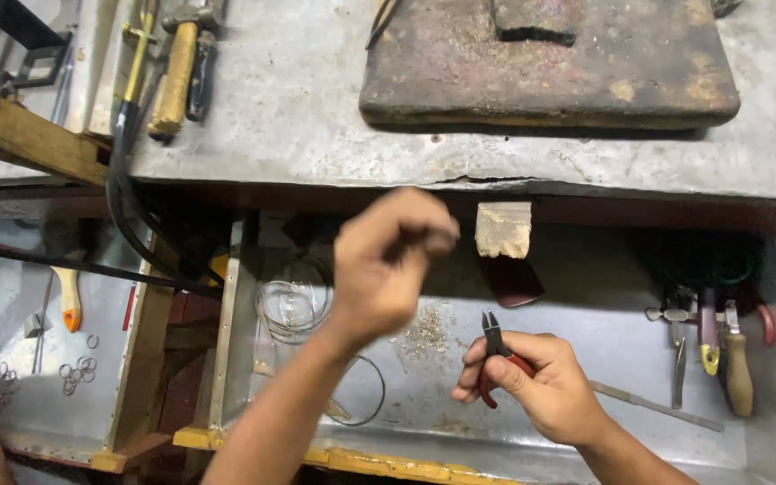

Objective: The person uses pliers to adjust small metal rings and then polishes small metal components by rubbing them against sandpaper on a workbench.

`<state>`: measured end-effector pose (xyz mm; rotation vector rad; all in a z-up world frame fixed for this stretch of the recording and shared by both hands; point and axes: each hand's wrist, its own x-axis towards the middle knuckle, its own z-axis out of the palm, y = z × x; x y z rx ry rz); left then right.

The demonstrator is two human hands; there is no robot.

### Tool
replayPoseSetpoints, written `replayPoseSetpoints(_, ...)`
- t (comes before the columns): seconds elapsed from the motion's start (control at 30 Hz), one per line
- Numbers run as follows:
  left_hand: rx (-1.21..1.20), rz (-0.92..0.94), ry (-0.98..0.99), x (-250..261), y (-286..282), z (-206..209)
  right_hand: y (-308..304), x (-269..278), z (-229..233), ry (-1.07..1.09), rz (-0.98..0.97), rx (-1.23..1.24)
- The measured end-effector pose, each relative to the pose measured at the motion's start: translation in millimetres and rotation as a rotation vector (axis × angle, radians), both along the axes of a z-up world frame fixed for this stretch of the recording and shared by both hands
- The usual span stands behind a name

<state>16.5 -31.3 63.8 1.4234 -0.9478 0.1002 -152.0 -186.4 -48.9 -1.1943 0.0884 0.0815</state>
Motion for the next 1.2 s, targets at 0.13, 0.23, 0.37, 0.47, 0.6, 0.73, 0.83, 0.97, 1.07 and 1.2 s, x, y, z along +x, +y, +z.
replayPoseSetpoints(0.13,-0.152,-0.159,0.459,-32,8,-60,5,7,19,-0.019,0.075,-0.076)
replayPoseSetpoints(0.23,-0.262,-0.285,0.694,-41,14,-85,7,8,18,-0.001,0.117,-0.068)
replayPoseSetpoints(0.37,-0.259,-0.321,0.731,-43,18,-94,8,11,18,-0.026,0.145,-0.103)
replayPoseSetpoints(0.47,-0.207,-0.316,0.690,-41,21,-93,8,13,19,-0.031,0.155,-0.116)
replayPoseSetpoints(0.6,-0.166,-0.315,0.667,-40,23,-90,6,14,20,-0.046,0.172,-0.143)
replayPoseSetpoints(0.73,-0.151,-0.328,0.672,-41,24,-89,6,13,18,-0.067,0.189,-0.161)
replayPoseSetpoints(0.83,-0.119,-0.351,0.658,-41,24,-87,6,11,16,-0.049,0.178,-0.188)
replayPoseSetpoints(0.97,-0.137,-0.402,0.700,-40,25,-89,4,9,17,-0.038,0.200,-0.150)
replayPoseSetpoints(1.07,-0.193,-0.497,0.764,-38,25,-96,4,10,19,-0.027,0.245,0.009)
replayPoseSetpoints(1.2,-0.295,-0.626,0.815,-37,24,-107,0,5,12,0.104,0.343,0.352)
